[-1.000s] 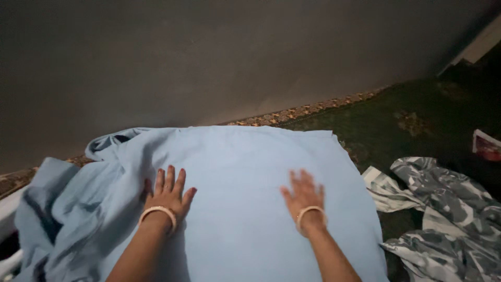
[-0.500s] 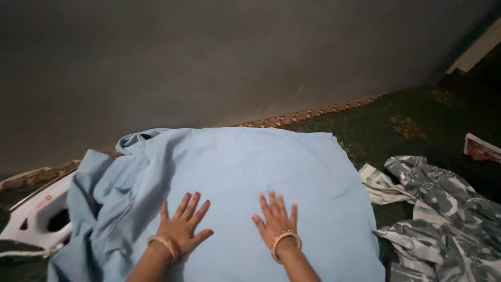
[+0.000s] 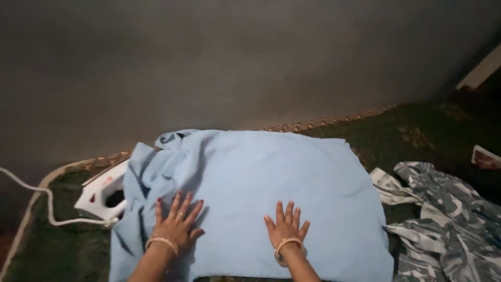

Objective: The person irons a light blue shirt laid out on a patterned surface. They smooth the fabric with their hands, use a white electric iron to press the shirt, and periodically fold and unfold sections to ensure even coverage.

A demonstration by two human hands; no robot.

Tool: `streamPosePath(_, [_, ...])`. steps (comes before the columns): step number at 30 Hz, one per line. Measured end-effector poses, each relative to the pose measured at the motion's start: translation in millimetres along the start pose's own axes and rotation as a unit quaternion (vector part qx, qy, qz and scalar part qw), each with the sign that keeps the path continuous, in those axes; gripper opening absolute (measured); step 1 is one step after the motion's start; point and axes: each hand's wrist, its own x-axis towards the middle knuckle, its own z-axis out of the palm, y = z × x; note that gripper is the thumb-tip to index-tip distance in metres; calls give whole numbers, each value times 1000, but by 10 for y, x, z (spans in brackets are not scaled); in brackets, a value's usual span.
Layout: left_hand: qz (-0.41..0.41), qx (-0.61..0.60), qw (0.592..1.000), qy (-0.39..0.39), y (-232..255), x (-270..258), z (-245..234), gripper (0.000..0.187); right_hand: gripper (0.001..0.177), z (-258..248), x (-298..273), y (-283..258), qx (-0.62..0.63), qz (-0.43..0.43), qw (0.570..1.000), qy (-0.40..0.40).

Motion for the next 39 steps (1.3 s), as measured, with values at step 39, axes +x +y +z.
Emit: streamPosePath(39, [-238,-240,827,449,-2225,-467,916,73,63,1400,-107,-3816,236,-239,933,129])
